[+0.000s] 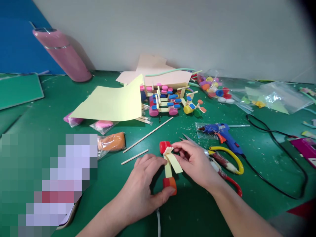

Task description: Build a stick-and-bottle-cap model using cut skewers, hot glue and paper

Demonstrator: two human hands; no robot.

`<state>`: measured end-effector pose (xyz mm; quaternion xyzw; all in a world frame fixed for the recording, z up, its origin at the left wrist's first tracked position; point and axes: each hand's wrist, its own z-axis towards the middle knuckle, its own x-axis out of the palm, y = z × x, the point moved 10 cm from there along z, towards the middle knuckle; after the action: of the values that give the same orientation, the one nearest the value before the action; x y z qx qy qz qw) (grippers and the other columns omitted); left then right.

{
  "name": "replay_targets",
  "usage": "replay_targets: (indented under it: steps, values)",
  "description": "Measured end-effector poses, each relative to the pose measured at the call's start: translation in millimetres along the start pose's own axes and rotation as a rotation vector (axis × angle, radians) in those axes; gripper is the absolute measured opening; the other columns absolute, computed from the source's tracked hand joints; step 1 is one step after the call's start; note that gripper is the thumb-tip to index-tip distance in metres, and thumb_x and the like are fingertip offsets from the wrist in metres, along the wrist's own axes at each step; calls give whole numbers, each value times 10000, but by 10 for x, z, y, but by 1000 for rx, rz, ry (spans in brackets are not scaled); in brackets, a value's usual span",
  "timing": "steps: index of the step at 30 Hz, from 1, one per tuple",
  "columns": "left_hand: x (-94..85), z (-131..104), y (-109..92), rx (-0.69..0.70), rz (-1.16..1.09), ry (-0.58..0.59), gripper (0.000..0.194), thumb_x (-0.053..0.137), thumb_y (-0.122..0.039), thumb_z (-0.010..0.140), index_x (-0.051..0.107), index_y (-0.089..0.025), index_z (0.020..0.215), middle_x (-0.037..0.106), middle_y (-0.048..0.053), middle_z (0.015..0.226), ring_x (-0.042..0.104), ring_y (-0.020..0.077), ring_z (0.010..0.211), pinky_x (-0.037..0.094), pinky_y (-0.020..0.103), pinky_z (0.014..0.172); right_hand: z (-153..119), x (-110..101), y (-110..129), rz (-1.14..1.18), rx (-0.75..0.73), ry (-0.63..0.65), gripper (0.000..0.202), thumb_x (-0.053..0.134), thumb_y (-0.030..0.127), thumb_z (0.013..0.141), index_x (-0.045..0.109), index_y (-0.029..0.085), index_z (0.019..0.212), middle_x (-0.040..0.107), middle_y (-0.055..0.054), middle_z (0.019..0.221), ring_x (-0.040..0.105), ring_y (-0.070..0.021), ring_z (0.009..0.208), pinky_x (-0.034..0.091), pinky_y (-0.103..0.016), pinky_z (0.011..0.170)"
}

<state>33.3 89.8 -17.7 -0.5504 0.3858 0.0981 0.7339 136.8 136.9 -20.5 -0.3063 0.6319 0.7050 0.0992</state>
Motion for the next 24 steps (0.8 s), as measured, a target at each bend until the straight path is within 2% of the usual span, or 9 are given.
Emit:
replay_targets:
  steps: [6,16,24]
  values:
    - [-22,0,7,-8,-5,-12,374,638,-259,695,441,-218,1010,558,57,981,507,225,925,415,395,798,27,26,-58,-12,26,38,223,598,222,781,616,191,1001,504,-2,767,474,-128,664,426,-248,585]
    - [-10,30,5,-6,0,26,330,635,-249,693,432,-214,951,567,48,947,491,223,894,399,389,772,71,68,-162,102,134,33,221,653,263,699,637,189,907,530,3,786,437,-105,611,403,-225,532]
    - [-1,36,12,-42,-29,47,308,645,-234,679,456,-211,921,564,34,922,477,213,875,393,371,767,82,65,-118,14,187,20,195,649,244,667,599,182,845,536,8,755,427,-102,583,405,-227,519]
